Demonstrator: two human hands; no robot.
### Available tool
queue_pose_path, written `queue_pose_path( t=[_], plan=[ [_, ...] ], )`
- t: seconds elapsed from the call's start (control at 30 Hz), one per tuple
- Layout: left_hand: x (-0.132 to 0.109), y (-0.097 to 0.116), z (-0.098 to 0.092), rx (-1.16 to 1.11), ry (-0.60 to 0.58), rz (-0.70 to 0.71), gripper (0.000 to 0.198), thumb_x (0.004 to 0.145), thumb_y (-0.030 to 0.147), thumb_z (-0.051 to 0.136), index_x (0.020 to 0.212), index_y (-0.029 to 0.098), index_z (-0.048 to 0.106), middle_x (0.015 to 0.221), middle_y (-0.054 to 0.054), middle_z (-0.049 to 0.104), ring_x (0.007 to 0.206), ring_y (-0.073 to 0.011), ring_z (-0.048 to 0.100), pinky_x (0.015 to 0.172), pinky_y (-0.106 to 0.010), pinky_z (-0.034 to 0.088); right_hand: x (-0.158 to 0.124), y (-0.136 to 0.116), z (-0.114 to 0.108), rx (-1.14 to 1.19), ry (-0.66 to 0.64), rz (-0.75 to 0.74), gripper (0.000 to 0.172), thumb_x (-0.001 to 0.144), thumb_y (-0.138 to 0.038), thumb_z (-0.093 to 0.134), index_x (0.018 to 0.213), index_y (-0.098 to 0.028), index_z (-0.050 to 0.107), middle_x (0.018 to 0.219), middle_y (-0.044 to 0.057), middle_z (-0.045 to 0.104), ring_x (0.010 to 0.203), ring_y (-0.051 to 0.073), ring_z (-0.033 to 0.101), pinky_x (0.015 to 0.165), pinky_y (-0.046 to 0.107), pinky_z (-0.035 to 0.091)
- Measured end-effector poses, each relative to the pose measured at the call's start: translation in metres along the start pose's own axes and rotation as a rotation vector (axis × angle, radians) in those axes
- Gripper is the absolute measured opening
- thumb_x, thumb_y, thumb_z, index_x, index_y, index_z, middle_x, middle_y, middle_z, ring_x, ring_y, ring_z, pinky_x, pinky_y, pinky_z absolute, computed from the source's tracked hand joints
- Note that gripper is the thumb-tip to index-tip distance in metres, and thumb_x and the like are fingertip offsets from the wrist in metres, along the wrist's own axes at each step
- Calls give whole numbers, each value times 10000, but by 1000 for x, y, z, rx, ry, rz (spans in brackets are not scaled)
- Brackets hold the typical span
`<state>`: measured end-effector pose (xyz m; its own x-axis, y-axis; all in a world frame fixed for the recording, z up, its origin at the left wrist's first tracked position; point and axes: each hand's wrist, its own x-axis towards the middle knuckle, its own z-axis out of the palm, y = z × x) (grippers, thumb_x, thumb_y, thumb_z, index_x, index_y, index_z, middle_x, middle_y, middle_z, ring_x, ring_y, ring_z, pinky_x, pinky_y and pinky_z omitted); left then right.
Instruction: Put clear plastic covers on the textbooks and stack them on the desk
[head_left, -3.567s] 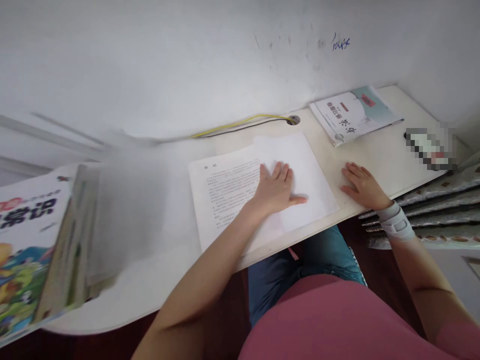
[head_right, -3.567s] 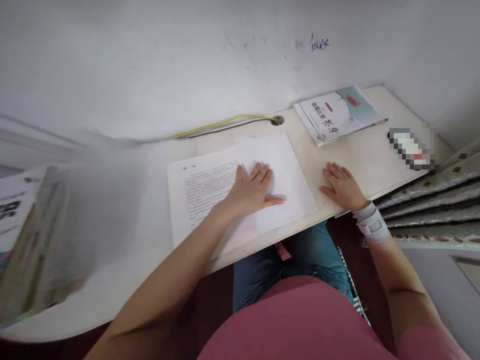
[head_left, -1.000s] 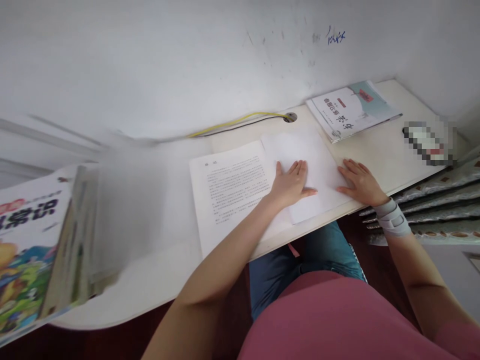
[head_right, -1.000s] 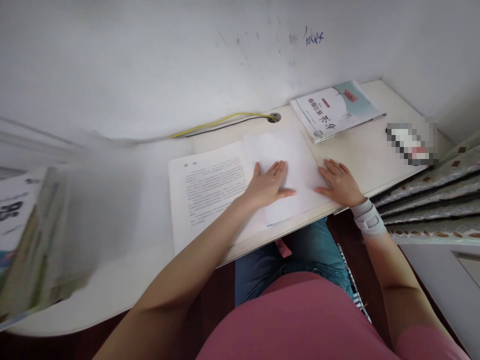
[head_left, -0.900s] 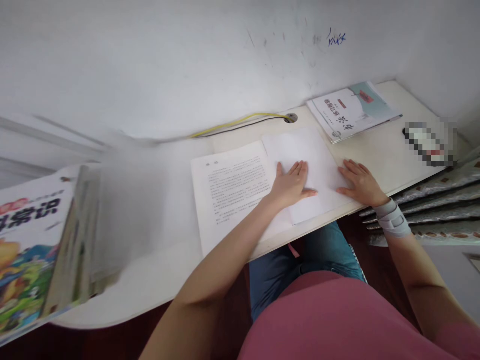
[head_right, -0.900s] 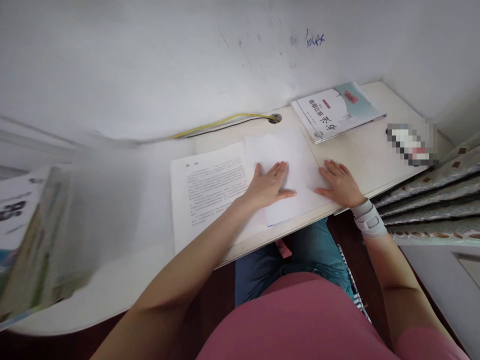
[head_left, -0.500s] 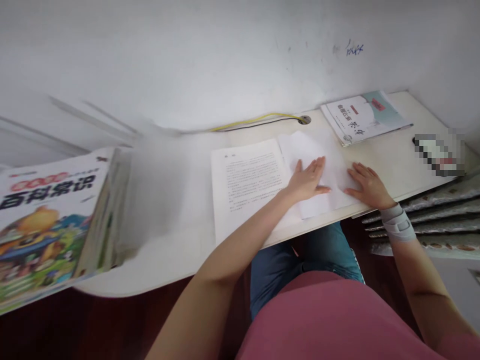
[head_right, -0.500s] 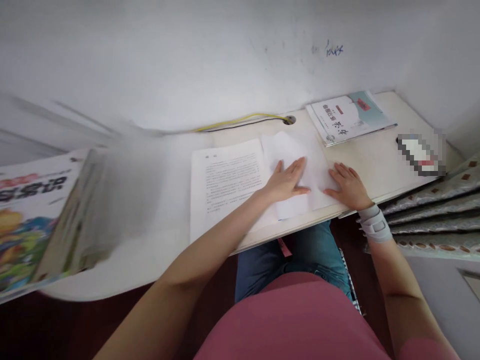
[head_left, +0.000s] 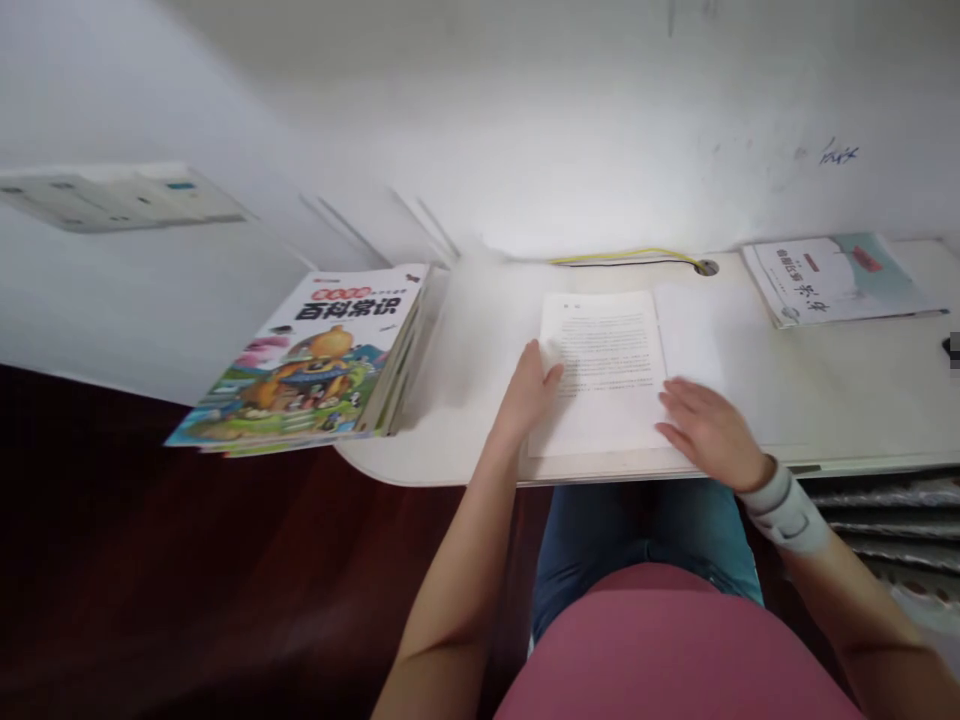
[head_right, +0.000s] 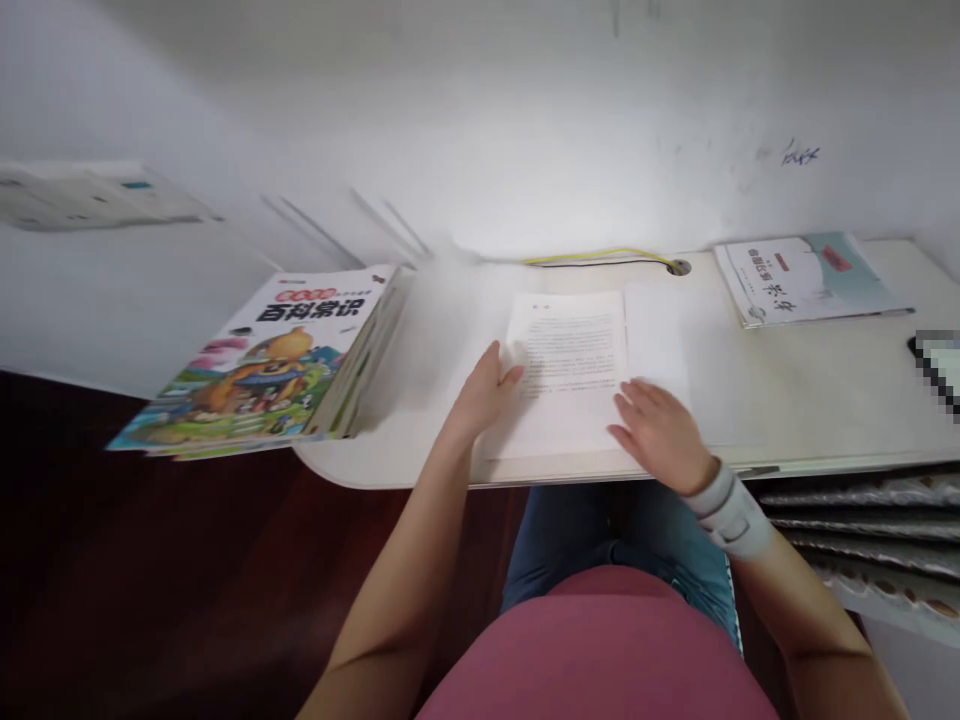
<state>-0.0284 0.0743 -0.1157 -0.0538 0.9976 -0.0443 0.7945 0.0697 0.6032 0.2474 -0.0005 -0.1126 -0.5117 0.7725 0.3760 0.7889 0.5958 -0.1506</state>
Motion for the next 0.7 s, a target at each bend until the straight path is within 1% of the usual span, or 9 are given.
queue_pose_path(
  t=[0.07, 0.13, 0.27, 0.33, 0.43, 0.5, 0.57, 0.63, 0.7],
  plan=[
    [-2, -10, 0, -161, 3, -28, 662, 912, 368, 404, 1477, 73, 227, 1509, -223, 322, 1368, -278, 378, 1108, -442, 324, 22, -27, 12, -40, -128, -26, 310, 897, -339, 528, 1088, -130, 653, 1175, 183, 655, 1129, 315, 596, 950, 470, 500],
    [-1, -15, -1, -306, 25, -53, 646, 901, 382, 422, 1470, 120, 265, 1502, -198, 351, 1335, -257, 431, 1081, -418, 367, 34, -41, 20, -72, -190, -11, 323, 865, -366, 579, 1023, -99, 668, 1085, 218, 675, 1054, 348, 625, 880, 481, 530],
    [2, -18, -12, -616, 70, -156, 625, 857, 376, 494, 1419, 137, 362, 1445, -200, 437, 1234, -243, 537, 970, -385, 474, 33, -44, 26, -83, -190, 14, 294, 843, -357, 617, 994, -109, 664, 1061, 209, 678, 1054, 340, 627, 871, 452, 542],
    [-1, -15, -17, -771, -2, -191, 624, 810, 397, 553, 1358, 122, 437, 1323, -200, 558, 1077, -237, 633, 866, -371, 523, 29, -40, 27, -74, -182, 16, 285, 847, -350, 613, 1021, -127, 652, 1129, 194, 664, 1099, 330, 613, 913, 448, 528],
    [-12, -8, -19, -846, -200, -182, 556, 709, 443, 644, 1143, 97, 598, 1005, -141, 708, 837, -223, 675, 714, -334, 536, 25, -37, 28, -61, -168, 19, 293, 869, -380, 580, 1035, -147, 642, 1179, 183, 646, 1136, 326, 593, 943, 457, 511],
    [-19, 0, -21, -799, -203, -178, 437, 664, 448, 659, 941, 109, 656, 798, -77, 707, 697, -198, 643, 595, -290, 498, 27, -36, 27, -23, -167, 39, 325, 890, -436, 531, 1016, -160, 648, 1142, 169, 660, 1115, 323, 603, 930, 463, 513],
    [-23, 14, -27, -736, -114, -153, 321, 655, 423, 639, 797, 134, 650, 660, -21, 648, 581, -158, 574, 503, -251, 425, 31, -35, 23, 102, -164, 75, 407, 906, -502, 472, 1057, -164, 641, 1097, 148, 679, 1056, 313, 632, 893, 464, 529],
    [-22, 35, -35, -679, -32, -68, 253, 668, 397, 611, 729, 153, 628, 597, 12, 586, 527, -130, 510, 463, -231, 365, 37, -31, 15, 310, -135, 108, 521, 913, -559, 416, 1190, -155, 593, 1139, 140, 672, 1053, 296, 638, 886, 454, 534],
    [-19, 64, -41, -608, 15, 66, 233, 692, 393, 589, 697, 160, 606, 583, 21, 552, 539, -128, 499, 462, -227, 353, 44, -22, 3, 529, -82, 150, 635, 922, -607, 332, 1347, -158, 474, 1262, 144, 616, 1115, 267, 614, 908, 434, 527]
  ],
)
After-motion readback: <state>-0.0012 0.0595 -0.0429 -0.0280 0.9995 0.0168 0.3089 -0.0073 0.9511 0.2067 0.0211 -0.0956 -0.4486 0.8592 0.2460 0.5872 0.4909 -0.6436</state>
